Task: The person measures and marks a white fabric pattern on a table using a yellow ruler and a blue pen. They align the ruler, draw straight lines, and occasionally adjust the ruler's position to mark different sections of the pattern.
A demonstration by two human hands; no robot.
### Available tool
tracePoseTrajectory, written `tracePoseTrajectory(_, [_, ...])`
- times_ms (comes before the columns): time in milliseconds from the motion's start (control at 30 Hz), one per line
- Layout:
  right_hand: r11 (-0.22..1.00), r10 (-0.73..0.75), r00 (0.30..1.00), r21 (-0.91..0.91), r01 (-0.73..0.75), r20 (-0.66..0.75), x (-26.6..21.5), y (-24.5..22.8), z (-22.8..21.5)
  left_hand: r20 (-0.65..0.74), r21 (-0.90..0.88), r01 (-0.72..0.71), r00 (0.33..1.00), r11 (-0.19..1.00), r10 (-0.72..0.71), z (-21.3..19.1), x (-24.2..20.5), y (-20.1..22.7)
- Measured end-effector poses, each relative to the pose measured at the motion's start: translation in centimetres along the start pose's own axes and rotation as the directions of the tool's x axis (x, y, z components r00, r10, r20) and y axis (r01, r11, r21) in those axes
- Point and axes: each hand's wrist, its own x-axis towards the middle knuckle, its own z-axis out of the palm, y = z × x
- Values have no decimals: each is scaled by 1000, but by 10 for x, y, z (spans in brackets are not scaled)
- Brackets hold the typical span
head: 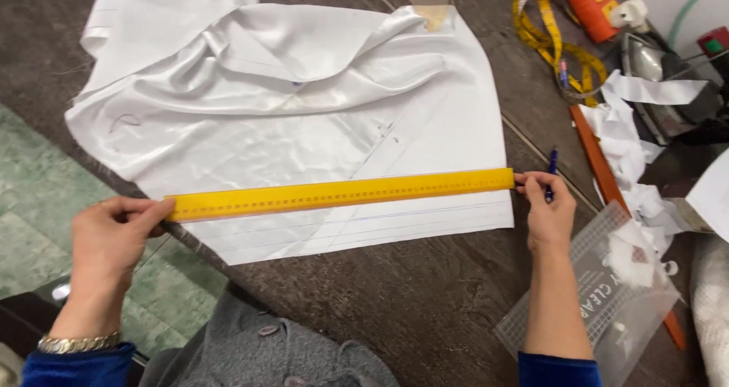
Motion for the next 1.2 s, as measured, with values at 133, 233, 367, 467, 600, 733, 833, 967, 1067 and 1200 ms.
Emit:
tracePoseTrajectory(133, [988, 149, 988, -46, -151, -30, -9, -32, 5, -8, -35, 25, 1000, 999, -25, 2, 3, -5])
tracePoseTrajectory(233, [985, 165, 986, -46, -166, -30, -11, -36, 5, -1, -61, 34, 999, 998, -34, 2, 3, -6])
tracePoseTrajectory(367, [985, 168, 985, -32, -169, -30, -10, -34, 6, -5, -81, 35, 999, 996, -36, 3, 7, -12])
tracePoseTrajectory(467, [991, 132, 991, -2, -132, -22, -8, -27, 4, -4, -92, 22, 1000, 996, -22, 3, 9, -17])
tracePoseTrajectory(600, [991, 130, 990, 1, -130, -50, -13, -36, 5, 9, -82, 20, 1000, 996, -19, 2, 9, -15])
tracePoseTrajectory(733, [998, 67, 996, -16, -68, -61, -18, -38, 4, 2, -54, 32, 999, 998, -32, 1, 8, -12])
tracePoseTrajectory(833, [997, -56, 997, -54, 53, -58, -27, -48, 7, 7, -58, 27, 1000, 998, -26, 2, 8, -11])
tracePoseTrajectory(967, [968, -182, 983, -175, 178, -5, -38, -53, 12, 11, -38, 45, 999, 998, -45, 1, 4, -3])
tracePoseTrajectory(1067, [940, -200, 979, -276, 201, 32, -44, -55, 15, 14, -29, 38, 999, 999, -38, 1, 4, -2])
tracePoseTrajectory(1200, [911, -193, 978, -356, 207, 75, -44, -48, 16, 15, -19, -14, 1000, 1000, 14, 1, 10, -13])
